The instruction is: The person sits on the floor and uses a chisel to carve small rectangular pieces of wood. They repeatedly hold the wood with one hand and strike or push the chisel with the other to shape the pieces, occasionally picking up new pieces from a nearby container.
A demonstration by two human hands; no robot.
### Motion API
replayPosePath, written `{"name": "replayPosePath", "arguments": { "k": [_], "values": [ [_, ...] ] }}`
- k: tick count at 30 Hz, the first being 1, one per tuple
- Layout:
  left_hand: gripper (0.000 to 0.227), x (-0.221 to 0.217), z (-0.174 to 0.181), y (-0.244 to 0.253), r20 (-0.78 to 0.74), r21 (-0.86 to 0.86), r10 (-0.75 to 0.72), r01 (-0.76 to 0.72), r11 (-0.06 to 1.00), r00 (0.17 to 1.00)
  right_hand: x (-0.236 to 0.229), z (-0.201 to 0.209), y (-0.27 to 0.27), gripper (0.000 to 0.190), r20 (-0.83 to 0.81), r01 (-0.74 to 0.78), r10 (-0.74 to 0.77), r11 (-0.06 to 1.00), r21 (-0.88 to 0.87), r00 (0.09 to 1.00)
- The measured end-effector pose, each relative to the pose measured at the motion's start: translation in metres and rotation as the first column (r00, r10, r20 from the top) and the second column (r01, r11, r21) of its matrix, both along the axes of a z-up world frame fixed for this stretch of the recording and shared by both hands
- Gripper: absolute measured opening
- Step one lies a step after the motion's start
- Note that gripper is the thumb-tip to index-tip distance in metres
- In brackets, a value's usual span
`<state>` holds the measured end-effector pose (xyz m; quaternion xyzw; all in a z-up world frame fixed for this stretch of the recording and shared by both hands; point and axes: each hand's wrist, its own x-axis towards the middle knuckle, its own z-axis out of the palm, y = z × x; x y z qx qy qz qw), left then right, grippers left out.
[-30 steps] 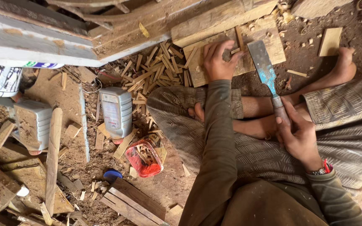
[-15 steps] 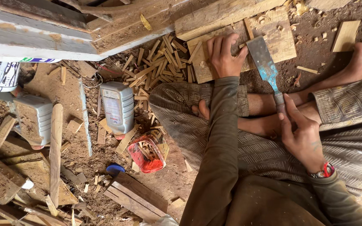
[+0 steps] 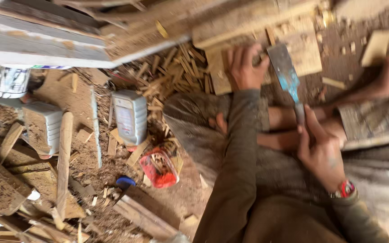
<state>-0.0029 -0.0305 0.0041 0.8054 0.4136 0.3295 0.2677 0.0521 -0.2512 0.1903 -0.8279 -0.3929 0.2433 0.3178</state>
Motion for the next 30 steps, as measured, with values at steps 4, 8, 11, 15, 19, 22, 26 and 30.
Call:
{"name": "replayPosePath", "arguments": {
  "k": [4,8,11,15,19,22,26,30],
  "values": [
    [0.045,-0.004,0.0,-0.021,0.025,0.005,0.027,-0.027,1.0,0.999,-0.007,-0.003,-0.012,0.05,0.003,0.01,-0.01,0.996,-0.093,1.0],
    [0.046,0.004,0.007,0.008,-0.008,0.029,0.045,-0.045,0.999,0.999,-0.004,-0.003,-0.004,0.048,0.014,0.011,-0.011,1.0,0.014,1.0],
    [0.047,0.001,0.003,0.0,-0.042,-0.015,0.051,-0.051,0.999,0.998,0.003,-0.021,0.002,0.046,0.091,-0.036,0.039,0.999,-0.032,0.995],
    [0.051,0.002,0.024,-0.006,0.017,0.075,0.057,-0.058,0.996,0.998,-0.002,-0.003,-0.009,0.045,0.078,-0.026,0.022,0.998,0.05,0.997],
    [0.048,0.001,0.017,-0.015,0.028,-0.087,0.078,-0.076,0.993,0.997,-0.006,-0.008,-0.022,0.047,-0.038,0.05,-0.054,0.993,-0.107,0.998],
    [0.045,-0.002,0.021,0.0,-0.026,-0.043,0.058,-0.059,0.997,0.998,-0.016,-0.002,-0.024,0.047,0.032,0.036,-0.035,0.999,-0.026,0.999],
    [0.046,0.005,0.007,0.002,-0.054,0.085,0.055,-0.05,0.995,0.997,-0.009,-0.009,-0.025,0.048,0.192,-0.02,0.026,0.999,-0.036,0.981],
    [0.051,0.003,0.008,0.004,-0.033,0.154,0.047,-0.042,0.987,0.998,0.003,-0.021,-0.002,0.049,0.197,-0.014,0.028,0.997,-0.07,0.98]
  ]
}}
